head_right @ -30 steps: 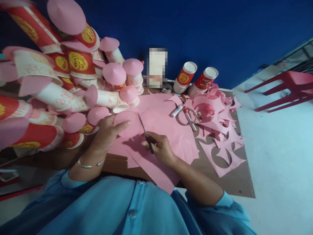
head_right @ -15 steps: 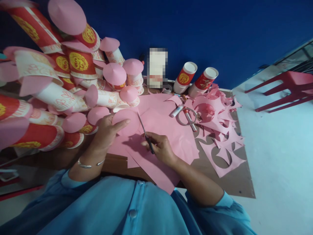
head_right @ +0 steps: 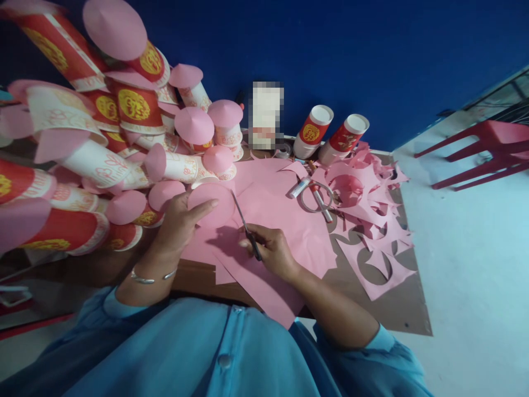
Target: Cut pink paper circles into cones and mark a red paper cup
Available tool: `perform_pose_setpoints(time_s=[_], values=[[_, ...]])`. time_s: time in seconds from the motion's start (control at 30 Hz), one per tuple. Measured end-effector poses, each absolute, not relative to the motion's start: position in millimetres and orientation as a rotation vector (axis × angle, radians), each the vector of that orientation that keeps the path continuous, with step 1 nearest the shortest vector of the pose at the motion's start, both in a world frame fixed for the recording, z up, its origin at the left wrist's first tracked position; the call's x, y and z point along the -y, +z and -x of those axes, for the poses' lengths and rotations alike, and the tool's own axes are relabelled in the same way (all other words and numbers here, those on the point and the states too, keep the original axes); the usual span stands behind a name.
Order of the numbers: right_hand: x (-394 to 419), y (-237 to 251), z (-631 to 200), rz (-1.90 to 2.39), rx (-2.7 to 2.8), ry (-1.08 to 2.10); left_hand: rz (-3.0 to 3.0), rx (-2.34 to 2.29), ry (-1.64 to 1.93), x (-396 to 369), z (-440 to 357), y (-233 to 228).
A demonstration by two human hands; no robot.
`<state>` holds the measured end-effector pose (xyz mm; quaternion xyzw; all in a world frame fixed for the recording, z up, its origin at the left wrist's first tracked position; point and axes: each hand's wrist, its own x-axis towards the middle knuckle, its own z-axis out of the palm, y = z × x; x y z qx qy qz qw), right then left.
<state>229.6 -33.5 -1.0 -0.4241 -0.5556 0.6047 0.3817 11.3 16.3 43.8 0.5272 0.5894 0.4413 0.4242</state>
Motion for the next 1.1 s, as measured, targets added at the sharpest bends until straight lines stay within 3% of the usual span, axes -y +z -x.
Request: perform_pose_setpoints(time_s=[1.1], values=[[34.9,1.8,-228.6,1.069,1.332,1.588,-1.218,-1.495,1.281,-17.4,-9.2,33.1]])
